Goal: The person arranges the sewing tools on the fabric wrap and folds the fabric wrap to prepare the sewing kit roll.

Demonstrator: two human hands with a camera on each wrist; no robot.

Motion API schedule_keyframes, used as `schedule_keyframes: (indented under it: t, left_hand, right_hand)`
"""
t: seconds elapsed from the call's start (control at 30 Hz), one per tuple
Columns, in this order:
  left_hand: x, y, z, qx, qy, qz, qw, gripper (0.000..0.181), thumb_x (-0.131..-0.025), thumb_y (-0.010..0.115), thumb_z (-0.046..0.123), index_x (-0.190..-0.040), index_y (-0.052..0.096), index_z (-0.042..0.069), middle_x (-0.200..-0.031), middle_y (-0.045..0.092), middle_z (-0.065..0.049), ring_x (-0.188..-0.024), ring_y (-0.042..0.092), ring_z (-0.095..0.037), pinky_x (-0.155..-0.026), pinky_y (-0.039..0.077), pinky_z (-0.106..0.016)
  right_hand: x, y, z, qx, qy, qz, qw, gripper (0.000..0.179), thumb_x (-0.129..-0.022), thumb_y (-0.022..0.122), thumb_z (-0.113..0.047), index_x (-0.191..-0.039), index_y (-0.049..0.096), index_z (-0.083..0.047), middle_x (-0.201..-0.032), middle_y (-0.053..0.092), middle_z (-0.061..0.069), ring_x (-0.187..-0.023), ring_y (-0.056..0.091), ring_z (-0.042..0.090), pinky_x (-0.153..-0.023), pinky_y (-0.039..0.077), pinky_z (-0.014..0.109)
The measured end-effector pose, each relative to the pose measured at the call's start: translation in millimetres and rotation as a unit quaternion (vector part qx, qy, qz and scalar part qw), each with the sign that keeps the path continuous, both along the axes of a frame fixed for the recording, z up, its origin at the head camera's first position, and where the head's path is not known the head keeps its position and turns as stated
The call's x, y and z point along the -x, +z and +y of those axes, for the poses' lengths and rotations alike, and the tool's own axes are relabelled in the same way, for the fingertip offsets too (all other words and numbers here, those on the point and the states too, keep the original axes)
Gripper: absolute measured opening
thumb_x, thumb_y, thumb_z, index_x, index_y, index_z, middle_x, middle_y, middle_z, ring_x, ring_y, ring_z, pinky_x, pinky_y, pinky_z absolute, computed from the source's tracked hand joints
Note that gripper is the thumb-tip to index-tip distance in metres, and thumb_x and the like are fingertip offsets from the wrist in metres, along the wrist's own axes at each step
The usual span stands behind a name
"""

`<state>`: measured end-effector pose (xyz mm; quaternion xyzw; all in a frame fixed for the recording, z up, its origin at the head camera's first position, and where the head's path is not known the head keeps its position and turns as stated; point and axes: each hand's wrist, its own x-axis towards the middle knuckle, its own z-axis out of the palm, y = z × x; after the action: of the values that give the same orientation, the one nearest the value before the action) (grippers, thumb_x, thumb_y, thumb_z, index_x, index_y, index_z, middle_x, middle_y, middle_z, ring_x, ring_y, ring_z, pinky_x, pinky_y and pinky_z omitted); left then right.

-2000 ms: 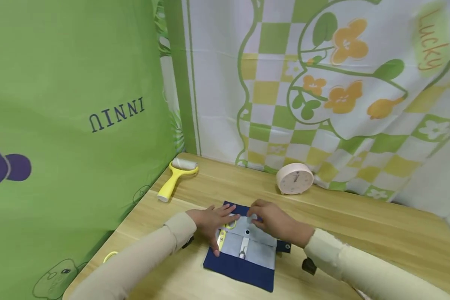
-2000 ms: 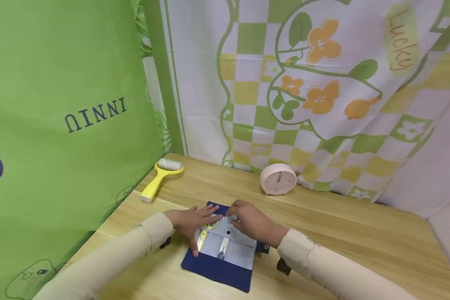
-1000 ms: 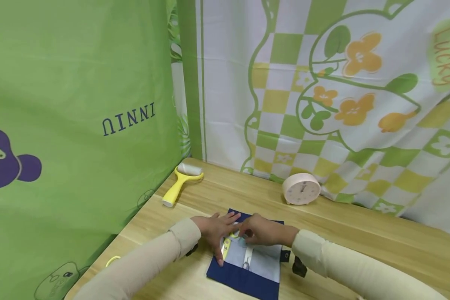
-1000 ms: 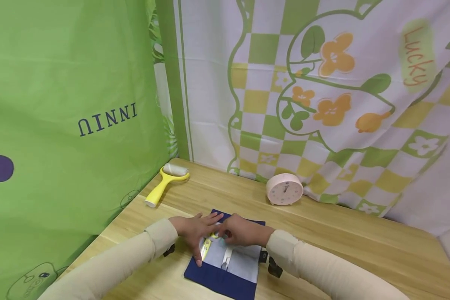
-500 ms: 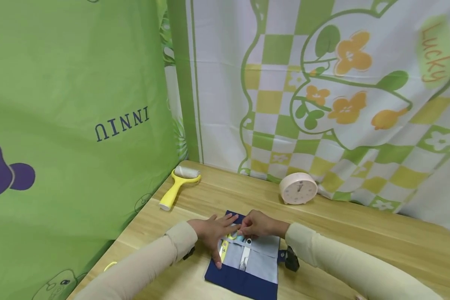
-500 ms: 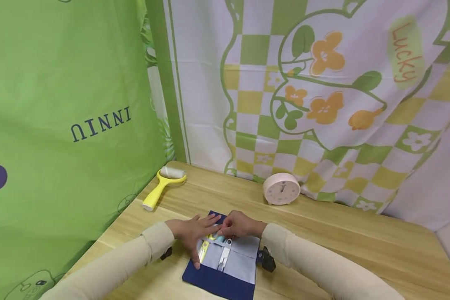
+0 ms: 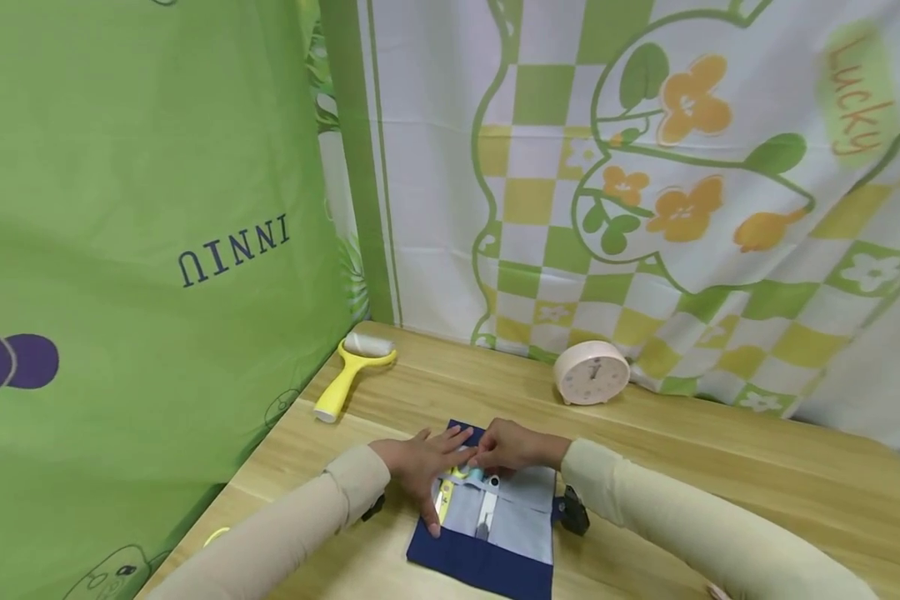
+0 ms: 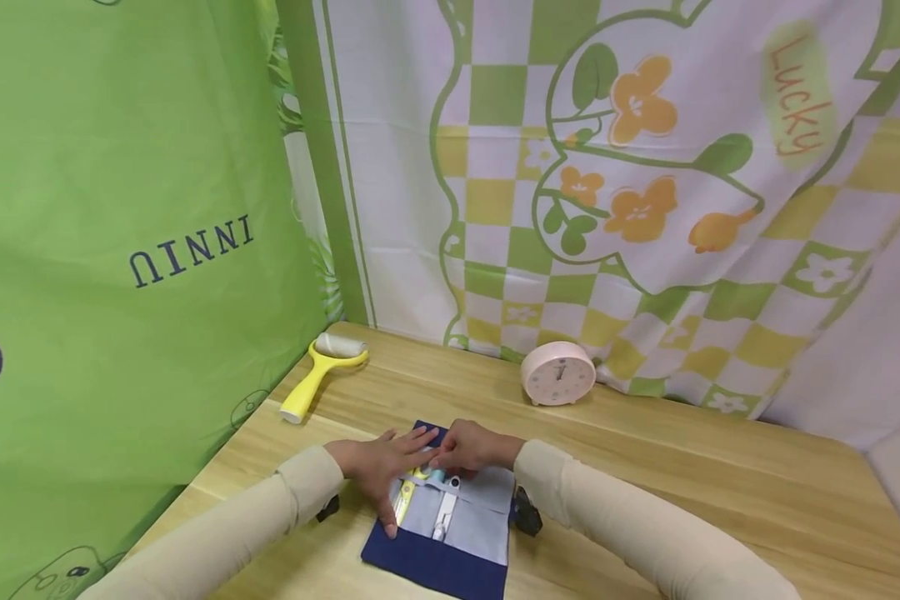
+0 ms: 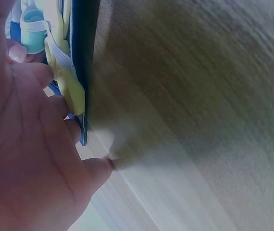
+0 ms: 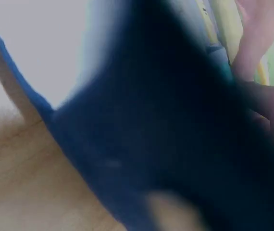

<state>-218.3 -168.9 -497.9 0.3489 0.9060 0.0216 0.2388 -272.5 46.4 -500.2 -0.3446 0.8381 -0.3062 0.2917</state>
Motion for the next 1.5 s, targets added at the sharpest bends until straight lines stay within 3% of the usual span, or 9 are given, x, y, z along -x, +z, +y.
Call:
schedule_keyframes:
  t: [0.23,0.43,0.6,0.7,0.93,1.13,1.37,1.43,1.5]
  left_hand:
    - [3.2,-2.5,1.3,-0.011,-0.004,-0.008,0.9999,0.132,-0.065,0.084,0.067,-0.162,0.002,0.034,-0.171,-0.009,-0.005,-0.159,-0.005,-0.027,-0.123,0.012,-0.065]
    - [2.8,-3.0,0.2,-0.006,-0.004,-0.003,1.0,0.131,-0.065,0.083,0.067,-0.163,0.006,0.029,-0.171,-0.008,-0.005,-0.159,-0.004,-0.027,-0.123,0.013,-0.064]
    - [0.6,-3.2,-0.9,-0.006,-0.003,-0.003,1.0,0.129,-0.065,0.084,0.066,-0.163,0.009,0.028,-0.172,-0.005,-0.004,-0.159,-0.002,-0.028,-0.122,0.014,-0.065]
    - [-0.4,-4.1,-0.5,-0.005,-0.008,-0.001,1.0,0.129,-0.065,0.084,0.066,-0.163,0.009,0.027,-0.171,-0.005,-0.005,-0.159,-0.002,-0.028,-0.122,0.014,-0.065]
    - [-2.9,-2.5,0.9,-0.013,-0.011,0.006,0.9998,0.129,-0.066,0.084,0.065,-0.163,0.009,0.025,-0.171,-0.004,-0.009,-0.159,-0.001,-0.03,-0.122,0.014,-0.065]
    - [-4.5,4.2,1.6,-0.002,-0.009,0.015,0.9998,0.129,-0.066,0.084,0.066,-0.163,0.01,0.023,-0.171,-0.003,-0.009,-0.159,0.0,-0.03,-0.122,0.016,-0.065]
    - [-2.3,6.3,4.0,-0.002,-0.002,0.012,0.9999,0.13,-0.065,0.085,0.065,-0.163,0.01,0.023,-0.171,-0.004,-0.009,-0.159,-0.001,-0.03,-0.123,0.013,-0.064]
    - [-2.9,3.2,3.5,-0.005,0.0,0.004,1.0,0.13,-0.065,0.085,0.065,-0.163,0.009,0.025,-0.171,-0.005,-0.009,-0.159,-0.002,-0.03,-0.123,0.012,-0.065]
    - [-3.9,-1.4,1.3,-0.011,-0.001,0.002,0.9999,0.13,-0.065,0.085,0.065,-0.163,0.009,0.025,-0.171,-0.005,-0.009,-0.159,-0.002,-0.031,-0.122,0.011,-0.065]
  right_hand:
    - [-2.9,-2.2,0.0,-0.018,-0.016,0.024,0.9994,0.039,-0.096,0.068,-0.025,-0.068,0.069,0.002,-0.055,0.062,0.002,-0.046,0.052,0.008,-0.045,0.04,0.016]
    - [1.0,-5.5,5.6,0.018,0.015,0.018,0.9996,0.021,-0.094,0.069,-0.016,-0.079,0.077,-0.002,-0.068,0.072,0.012,-0.051,0.053,0.007,-0.047,0.043,0.017]
    - [-0.6,-4.3,7.7,0.018,0.0,-0.012,0.9998,0.014,-0.092,0.071,-0.013,-0.085,0.079,-0.004,-0.074,0.075,0.009,-0.056,0.054,0.007,-0.049,0.044,0.017]
    - [-3.2,-3.9,6.9,0.015,-0.009,-0.02,0.9996,0.017,-0.093,0.071,-0.013,-0.082,0.078,-0.001,-0.069,0.071,0.005,-0.055,0.053,0.007,-0.049,0.043,0.018]
    - [-4.9,-2.6,0.4,-0.026,0.016,0.025,0.9992,0.035,-0.093,0.071,-0.025,-0.068,0.072,-0.001,-0.053,0.054,-0.006,-0.047,0.047,0.003,-0.047,0.036,0.016]
    - [-2.9,-3.0,2.1,-0.016,0.0,0.006,0.9999,0.032,-0.093,0.072,-0.025,-0.07,0.074,-0.003,-0.055,0.055,-0.008,-0.049,0.047,0.003,-0.048,0.037,0.017]
    - [-0.1,2.2,6.3,0.006,0.012,-0.007,0.9999,0.022,-0.093,0.072,-0.018,-0.079,0.077,-0.001,-0.06,0.056,-0.007,-0.051,0.046,0.003,-0.05,0.035,0.017]
    - [-1.8,4.3,8.7,0.007,0.018,0.023,0.9995,0.02,-0.094,0.071,-0.02,-0.084,0.078,-0.004,-0.065,0.062,-0.007,-0.055,0.049,0.001,-0.053,0.038,0.017]
    - [-4.8,10.9,15.2,0.019,0.019,0.092,0.9954,0.019,-0.095,0.069,-0.023,-0.087,0.079,-0.008,-0.071,0.068,-0.007,-0.06,0.051,-0.002,-0.056,0.041,0.016]
